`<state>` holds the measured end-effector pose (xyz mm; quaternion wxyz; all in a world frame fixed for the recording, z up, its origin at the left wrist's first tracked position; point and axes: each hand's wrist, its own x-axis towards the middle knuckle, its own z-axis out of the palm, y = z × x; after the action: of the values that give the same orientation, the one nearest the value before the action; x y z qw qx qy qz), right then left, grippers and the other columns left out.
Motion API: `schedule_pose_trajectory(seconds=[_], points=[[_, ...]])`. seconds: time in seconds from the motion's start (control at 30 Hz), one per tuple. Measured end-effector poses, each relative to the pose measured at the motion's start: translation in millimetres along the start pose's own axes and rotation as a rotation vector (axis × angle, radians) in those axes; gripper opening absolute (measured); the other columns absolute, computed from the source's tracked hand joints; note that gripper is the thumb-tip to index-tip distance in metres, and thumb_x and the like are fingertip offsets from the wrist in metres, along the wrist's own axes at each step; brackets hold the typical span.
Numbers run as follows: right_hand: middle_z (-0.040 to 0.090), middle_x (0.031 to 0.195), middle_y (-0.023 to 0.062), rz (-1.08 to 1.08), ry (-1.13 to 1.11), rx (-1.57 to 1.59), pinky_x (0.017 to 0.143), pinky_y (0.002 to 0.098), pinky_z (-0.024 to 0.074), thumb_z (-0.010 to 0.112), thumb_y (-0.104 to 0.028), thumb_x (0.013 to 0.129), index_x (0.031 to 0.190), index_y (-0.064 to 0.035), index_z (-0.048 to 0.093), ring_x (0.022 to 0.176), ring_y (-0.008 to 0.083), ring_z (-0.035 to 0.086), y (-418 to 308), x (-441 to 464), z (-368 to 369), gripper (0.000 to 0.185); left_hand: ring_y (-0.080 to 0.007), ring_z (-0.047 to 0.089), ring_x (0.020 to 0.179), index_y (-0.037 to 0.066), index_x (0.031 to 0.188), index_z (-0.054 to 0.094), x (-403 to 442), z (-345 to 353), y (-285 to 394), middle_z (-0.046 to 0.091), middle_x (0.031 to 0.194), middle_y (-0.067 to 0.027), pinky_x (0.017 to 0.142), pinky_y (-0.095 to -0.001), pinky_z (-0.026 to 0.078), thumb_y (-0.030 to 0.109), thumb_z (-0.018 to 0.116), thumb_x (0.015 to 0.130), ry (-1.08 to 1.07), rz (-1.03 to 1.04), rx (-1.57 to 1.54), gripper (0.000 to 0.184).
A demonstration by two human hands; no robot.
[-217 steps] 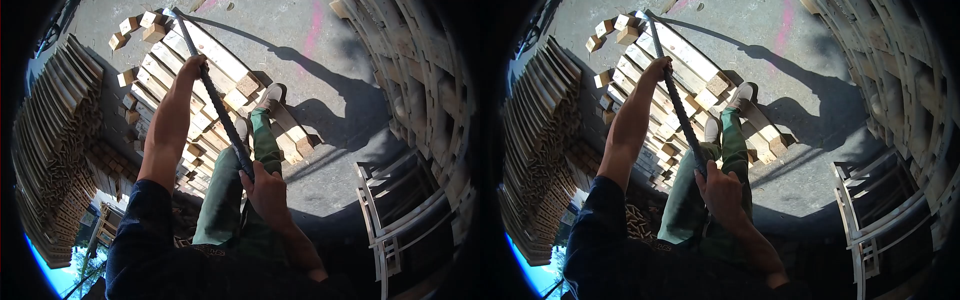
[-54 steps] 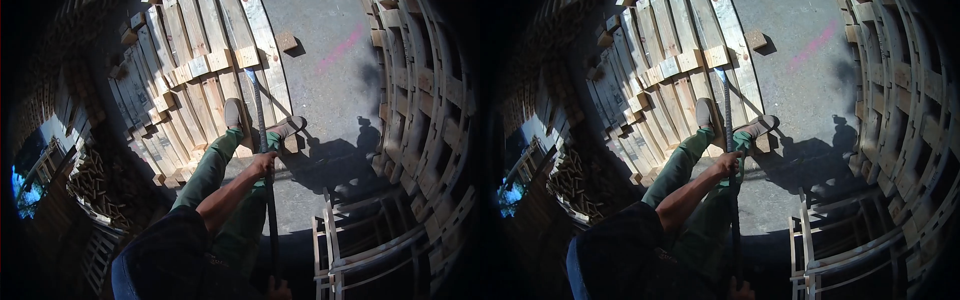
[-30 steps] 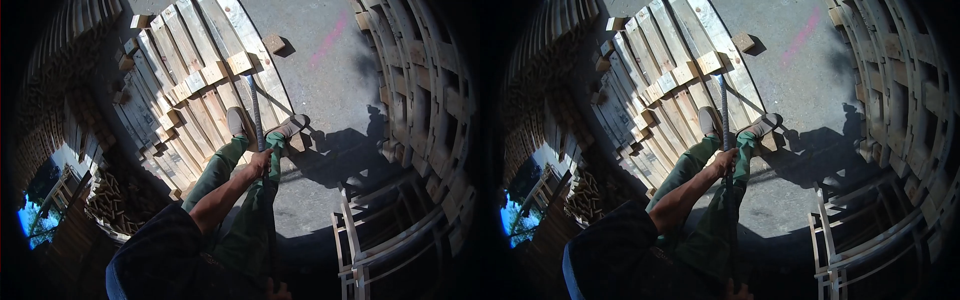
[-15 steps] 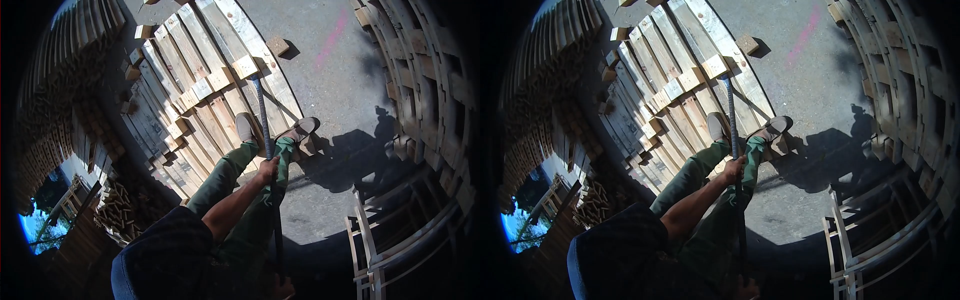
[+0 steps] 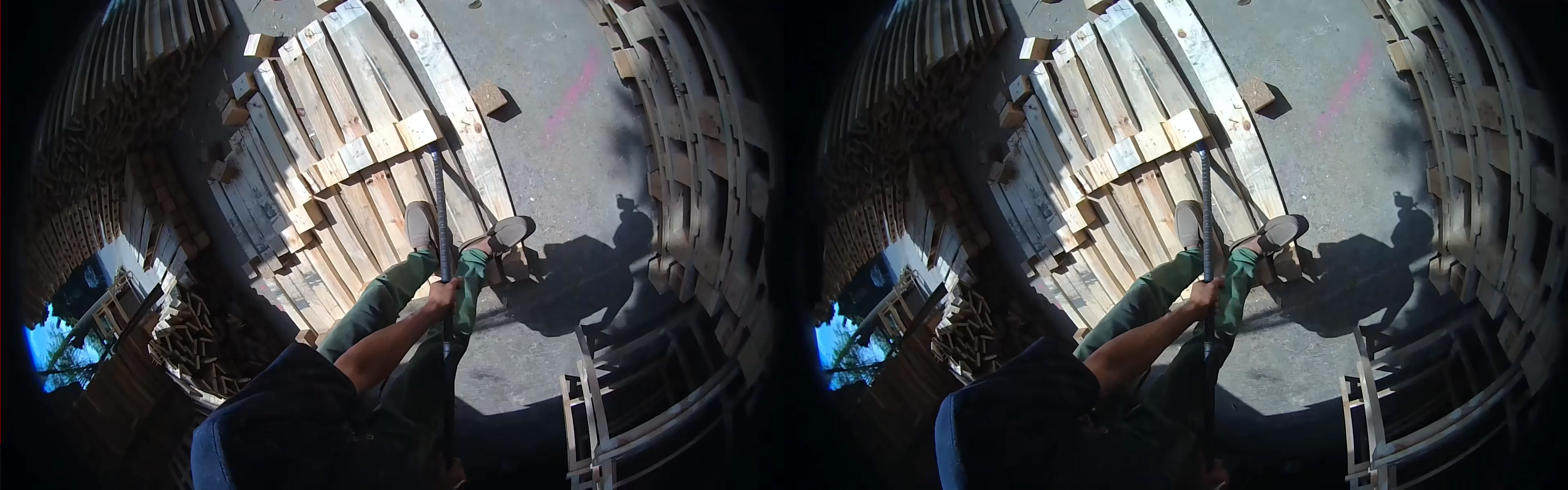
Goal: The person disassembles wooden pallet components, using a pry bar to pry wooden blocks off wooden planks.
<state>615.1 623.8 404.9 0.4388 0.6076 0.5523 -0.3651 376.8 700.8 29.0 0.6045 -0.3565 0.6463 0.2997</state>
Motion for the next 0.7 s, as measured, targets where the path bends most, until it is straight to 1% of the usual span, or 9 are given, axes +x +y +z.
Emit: schedule_pose_trajectory(seconds=[0.07, 0.1, 0.23, 0.3, 0.43, 0.5, 0.53, 0.63, 0.7], points=[[0.062, 0.080, 0.0188, 0.227, 0.021, -0.158, 0.067, 0.0479, 0.0453, 0.054, -0.053, 0.083, 0.097, -0.0119, 0.061, 0.078, 0.0386, 0.059, 22.9, -6.7, 11.5, 0.044, -0.0148, 0.040, 0.042, 0.003, 0.087, 0.057, -18.8, 3.0, 14.2, 0.041, 0.056, -0.0015, 0.039, -0.0313, 0.036, 0.035, 0.060, 0.081, -0.063, -0.104, -0.063, 0.033], [0.062, 0.080, 0.0185, 0.058, 0.208, 0.043, 0.065, 0.0479, 0.0453, 0.055, -0.054, 0.081, 0.095, -0.0151, 0.062, 0.076, 0.0367, 0.060, 73.4, -21.1, 50.1, 0.041, -0.0142, 0.040, 0.042, 0.003, 0.088, 0.056, -14.8, 6.5, 12.4, 0.040, 0.057, -0.0011, 0.039, -0.0310, 0.035, 0.033, 0.060, 0.081, -0.100, -0.102, -0.114, 0.031], [0.061, 0.073, 0.0175, 0.040, 0.354, 0.040, 0.059, 0.0480, 0.0453, 0.057, -0.054, 0.080, 0.089, -0.0177, 0.062, 0.069, 0.0354, 0.059, -1.8, -17.3, -58.7, 0.038, -0.0148, 0.042, 0.039, 0.003, 0.082, 0.055, -15.2, 29.2, 24.9, 0.040, 0.051, -0.0010, 0.035, -0.0315, 0.034, 0.028, 0.062, 0.081, -0.077, -0.097, -0.194, 0.026], [0.059, 0.066, 0.0169, 0.118, 0.337, -0.287, 0.054, 0.0479, 0.0451, 0.058, -0.055, 0.079, 0.084, -0.0179, 0.062, 0.063, 0.0359, 0.059, -29.4, -16.3, -107.4, 0.037, -0.0152, 0.043, 0.039, 0.003, 0.080, 0.055, -10.9, 41.5, 17.5, 0.042, 0.051, -0.0017, 0.036, -0.0317, 0.035, 0.027, 0.063, 0.080, -0.045, -0.056, -0.194, 0.026], [0.059, 0.063, 0.0172, 0.053, 0.400, -0.258, 0.054, 0.0484, 0.0456, 0.058, -0.054, 0.079, 0.081, -0.0160, 0.064, 0.060, 0.0372, 0.059, -30.8, -1.2, -138.8, 0.039, -0.0153, 0.045, 0.038, 0.005, 0.069, 0.052, -10.2, 64.5, 25.6, 0.044, 0.050, -0.0023, 0.036, -0.0315, 0.036, 0.027, 0.062, 0.081, 0.038, -0.031, -0.206, 0.027], [0.060, 0.067, 0.0177, 0.064, 0.340, -0.213, 0.055, 0.0484, 0.0461, 0.058, -0.053, 0.080, 0.083, -0.0149, 0.064, 0.063, 0.0379, 0.059, -5.2, 20.9, -141.0, 0.038, -0.0146, 0.041, 0.035, 0.009, 0.062, 0.047, -27.6, 75.9, 32.5, 0.040, 0.047, -0.0005, 0.035, -0.0307, 0.035, 0.028, 0.062, 0.081, 0.079, -0.021, -0.213, 0.031], [0.062, 0.071, 0.0183, 0.081, 0.304, -0.158, 0.057, 0.0483, 0.0466, 0.058, -0.051, 0.080, 0.085, -0.0138, 0.064, 0.066, 0.0385, 0.059, 7.7, 40.1, -139.3, 0.038, -0.0186, 0.048, 0.039, 0.005, 0.068, 0.054, 0.5, 85.2, 18.7, 0.048, 0.051, -0.0042, 0.038, -0.0337, 0.039, 0.028, 0.063, 0.081, 0.087, -0.065, -0.219, 0.028], [0.060, 0.066, 0.0155, 0.080, 0.200, -0.092, 0.056, 0.0428, 0.0470, 0.062, -0.035, 0.082, 0.080, -0.0064, 0.064, 0.064, 0.0307, 0.060, 167.9, 184.0, -61.7, 0.029, -0.0256, 0.061, 0.055, -0.003, 0.084, 0.061, 75.3, 133.2, -55.8, 0.061, 0.066, -0.0122, 0.050, -0.0385, 0.048, 0.029, 0.065, 0.079, 0.384, -0.079, 0.048, 0.033], [0.056, 0.058, 0.0151, -0.167, 0.442, 0.093, 0.050, 0.0414, 0.0443, 0.063, -0.031, 0.082, 0.073, -0.0026, 0.060, 0.058, 0.0281, 0.059, 265.2, 284.0, -5.5, 0.030, -0.0242, 0.064, 0.064, -0.005, 0.087, 0.062, 93.2, 159.1, -52.2, 0.064, 0.073, -0.0140, 0.058, -0.0369, 0.049, 0.030, 0.067, 0.078, 0.311, -0.110, -0.039, 0.036]])
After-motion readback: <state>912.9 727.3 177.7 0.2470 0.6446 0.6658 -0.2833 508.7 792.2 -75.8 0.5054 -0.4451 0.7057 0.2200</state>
